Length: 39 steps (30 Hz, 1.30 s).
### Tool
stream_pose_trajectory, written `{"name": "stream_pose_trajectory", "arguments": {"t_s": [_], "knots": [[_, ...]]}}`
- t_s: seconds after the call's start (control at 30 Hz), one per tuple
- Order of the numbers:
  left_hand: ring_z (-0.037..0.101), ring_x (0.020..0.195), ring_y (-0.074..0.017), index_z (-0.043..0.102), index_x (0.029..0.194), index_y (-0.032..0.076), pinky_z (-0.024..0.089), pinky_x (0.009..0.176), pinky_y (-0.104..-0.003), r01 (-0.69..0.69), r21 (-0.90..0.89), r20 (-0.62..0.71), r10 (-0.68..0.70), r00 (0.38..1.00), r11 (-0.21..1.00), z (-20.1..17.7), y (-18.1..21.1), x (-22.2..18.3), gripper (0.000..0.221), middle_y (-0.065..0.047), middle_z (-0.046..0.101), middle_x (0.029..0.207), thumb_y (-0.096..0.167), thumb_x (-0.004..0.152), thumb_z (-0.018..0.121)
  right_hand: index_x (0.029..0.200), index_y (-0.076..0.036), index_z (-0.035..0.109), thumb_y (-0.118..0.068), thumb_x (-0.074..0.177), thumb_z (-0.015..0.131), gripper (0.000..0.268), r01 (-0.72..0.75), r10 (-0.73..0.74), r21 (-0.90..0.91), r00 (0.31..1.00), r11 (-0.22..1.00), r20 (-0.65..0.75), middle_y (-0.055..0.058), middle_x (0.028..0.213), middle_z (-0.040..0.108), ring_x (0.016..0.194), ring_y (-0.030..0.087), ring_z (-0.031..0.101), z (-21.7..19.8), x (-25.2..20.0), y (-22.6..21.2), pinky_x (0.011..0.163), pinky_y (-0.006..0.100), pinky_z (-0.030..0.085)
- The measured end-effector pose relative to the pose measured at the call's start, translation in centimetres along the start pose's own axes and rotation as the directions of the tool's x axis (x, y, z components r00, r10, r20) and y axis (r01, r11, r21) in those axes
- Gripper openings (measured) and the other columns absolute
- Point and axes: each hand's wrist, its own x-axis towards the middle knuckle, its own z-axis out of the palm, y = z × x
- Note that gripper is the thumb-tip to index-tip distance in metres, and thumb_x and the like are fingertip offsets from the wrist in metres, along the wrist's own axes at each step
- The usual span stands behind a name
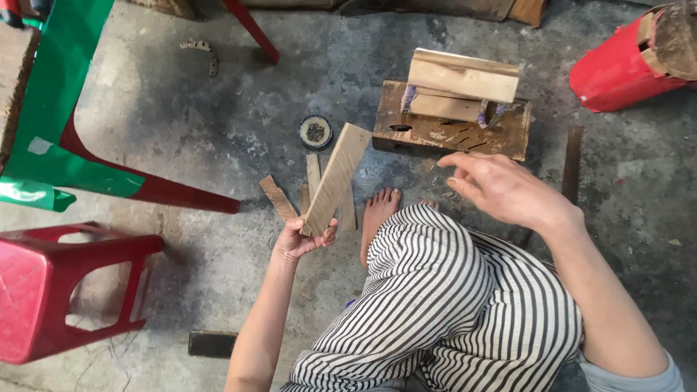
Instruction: The person is assembling a wooden object on the floor, fitting small slats into a base and then positioning a larger wooden block, using a hammer to secure the parts.
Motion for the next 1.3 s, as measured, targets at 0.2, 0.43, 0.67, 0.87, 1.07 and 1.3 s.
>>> {"name": "stream_pose_trajectory", "arguments": {"t_s": [0.2, 0.43, 0.67, 0.87, 1.07, 1.3], "knots": [[0.062, 0.063, -0.0284, 0.068, 0.101, -0.018, 0.046, 0.059, -0.040, 0.012, 0.422, 0.056, -0.039, 0.998, 0.906, 2.5, 3.8, 5.0, 0.072, -0.028, 0.064, 0.070, 0.046, 0.070, 0.071, 0.152, -0.004, 0.045, -0.017, 0.103, 0.057, 0.052, 0.487, -0.236, 0.481, 0.839, 0.729, -0.491, 0.024, 0.134, 0.054, 0.107, 0.032, 0.067, -1.1, -0.4, 2.8, 0.089, 0.045, 0.058], [0.063, 0.059, -0.0242, 0.072, 0.087, -0.013, 0.050, 0.056, -0.037, -0.012, 0.665, 0.133, -0.103, 0.986, 0.747, 19.3, 6.1, 14.6, 0.060, -0.024, 0.065, 0.066, 0.046, 0.080, 0.068, 0.144, 0.000, 0.054, -0.022, 0.105, 0.055, 0.045, 0.601, -0.243, 0.577, 0.778, 0.553, -0.579, 0.019, 0.128, 0.063, 0.095, 0.021, 0.068, -1.2, -0.2, 7.0, 0.076, 0.038, 0.065], [0.069, 0.054, -0.0302, 0.065, 0.129, -0.001, 0.059, 0.050, -0.036, 0.238, 0.610, -0.480, 0.114, 0.870, 0.756, 15.7, 0.7, 21.1, 0.052, -0.031, 0.069, 0.074, 0.043, 0.102, 0.055, 0.148, -0.004, 0.045, -0.014, 0.109, 0.052, 0.041, 0.462, 0.095, 0.763, 0.826, 0.453, -0.556, 0.016, 0.115, 0.063, 0.067, 0.019, 0.071, 5.9, 5.0, 15.2, 0.055, 0.024, 0.062], [0.070, 0.054, -0.0251, 0.068, 0.108, 0.006, 0.061, 0.049, -0.034, 0.252, 0.561, -0.600, 0.178, 0.780, 0.789, 3.5, -2.9, 25.9, 0.023, -0.022, 0.071, 0.070, 0.027, 0.101, 0.064, 0.155, -0.008, 0.032, -0.008, 0.108, 0.045, 0.049, 0.226, 0.332, 0.938, 0.892, 0.261, -0.308, 0.021, 0.127, 0.048, 0.081, 0.028, 0.074, 12.8, 11.4, 20.4, 0.063, 0.030, 0.065], [0.073, 0.073, -0.0243, 0.061, 0.130, -0.004, 0.067, 0.063, -0.036, 0.281, 0.672, -0.588, 0.263, 0.765, 0.686, -4.7, -4.1, 30.7, 0.033, -0.021, 0.073, 0.089, 0.009, 0.099, 0.063, 0.154, -0.002, 0.025, -0.006, 0.107, 0.045, 0.052, 0.200, 0.453, 0.964, 0.853, 0.173, -0.258, 0.024, 0.124, 0.050, 0.088, 0.033, 0.074, 21.2, 20.3, 28.7, 0.068, 0.031, 0.065], [0.072, 0.071, -0.0197, 0.059, 0.135, -0.006, 0.067, 0.062, -0.032, 0.324, 0.803, -0.568, 0.476, 0.672, 0.501, -5.0, -4.4, 33.6, 0.035, -0.019, 0.072, 0.087, 0.005, 0.102, 0.058, 0.137, 0.006, 0.055, -0.003, 0.097, 0.054, 0.042, 0.068, 0.669, 0.897, 0.643, 0.436, -0.373, 0.023, 0.116, 0.061, 0.072, 0.026, 0.076, 21.6, 25.5, 28.2, 0.059, 0.032, 0.066]]}}
